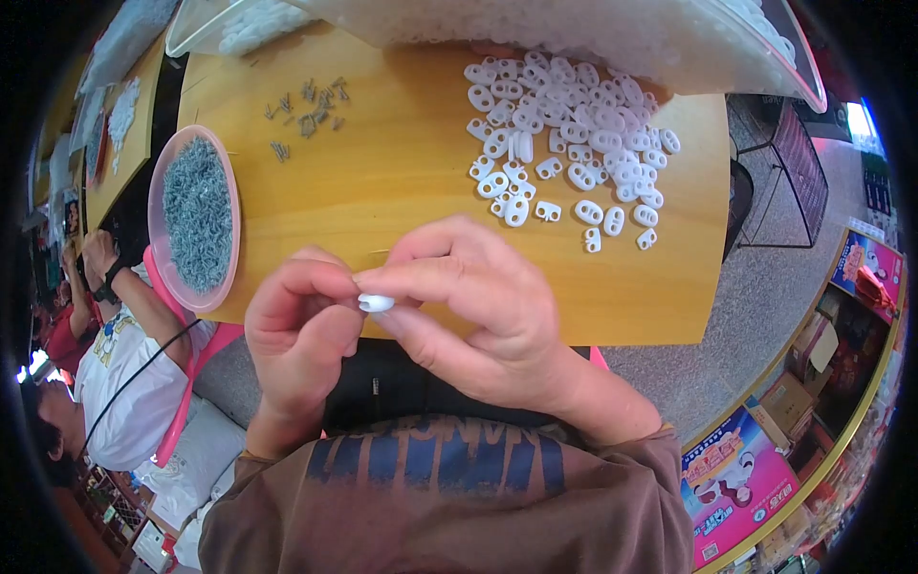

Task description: Assemble small plastic cord locks by inserting metal springs into the toggle using a needle.

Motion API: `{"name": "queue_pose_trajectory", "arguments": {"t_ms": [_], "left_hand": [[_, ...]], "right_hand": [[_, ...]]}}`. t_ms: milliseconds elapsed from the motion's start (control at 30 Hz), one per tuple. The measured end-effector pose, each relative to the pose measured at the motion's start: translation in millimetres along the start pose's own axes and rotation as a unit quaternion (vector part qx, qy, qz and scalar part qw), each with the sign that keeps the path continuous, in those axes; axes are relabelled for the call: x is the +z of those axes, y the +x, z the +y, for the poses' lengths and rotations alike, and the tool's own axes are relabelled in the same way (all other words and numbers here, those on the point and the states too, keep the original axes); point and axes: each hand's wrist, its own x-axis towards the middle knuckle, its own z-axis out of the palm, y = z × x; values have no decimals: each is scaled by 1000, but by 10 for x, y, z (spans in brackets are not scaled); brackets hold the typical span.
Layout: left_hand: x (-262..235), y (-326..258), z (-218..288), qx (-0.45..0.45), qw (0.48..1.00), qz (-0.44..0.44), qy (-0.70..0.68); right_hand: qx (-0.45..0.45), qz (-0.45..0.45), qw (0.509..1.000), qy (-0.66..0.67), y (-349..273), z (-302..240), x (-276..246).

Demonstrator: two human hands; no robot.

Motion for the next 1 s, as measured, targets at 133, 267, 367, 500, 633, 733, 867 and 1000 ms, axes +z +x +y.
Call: {"name": "queue_pose_trajectory", "arguments": {"t_ms": [133,267,367,500,633,733,867,1000], "left_hand": [[24,-14,-4,-16,1000,8,-20],[13,-14,-12,-18,1000,-3,-13],[44,-8,2,-33,998,0,-51],[77,2,-9,-46,994,5,-101],[60,7,33,-80,993,-5,-82],[55,23,24,-92,995,-2,-33],[-41,18,-19,-41,990,61,121],[-186,-32,-62,16,968,132,211]], "right_hand": [[13,5,1000,5,-5,-43,19],[1,5,1000,3,2,-47,21],[14,11,1000,25,-5,-62,35],[-13,-3,1000,-7,6,-52,8],[-5,4,1000,6,-26,-35,-15],[3,2,1000,-4,-40,-49,-79],[60,7,997,-53,-107,-77,-224],[109,27,988,-105,-241,-39,-333]]}}
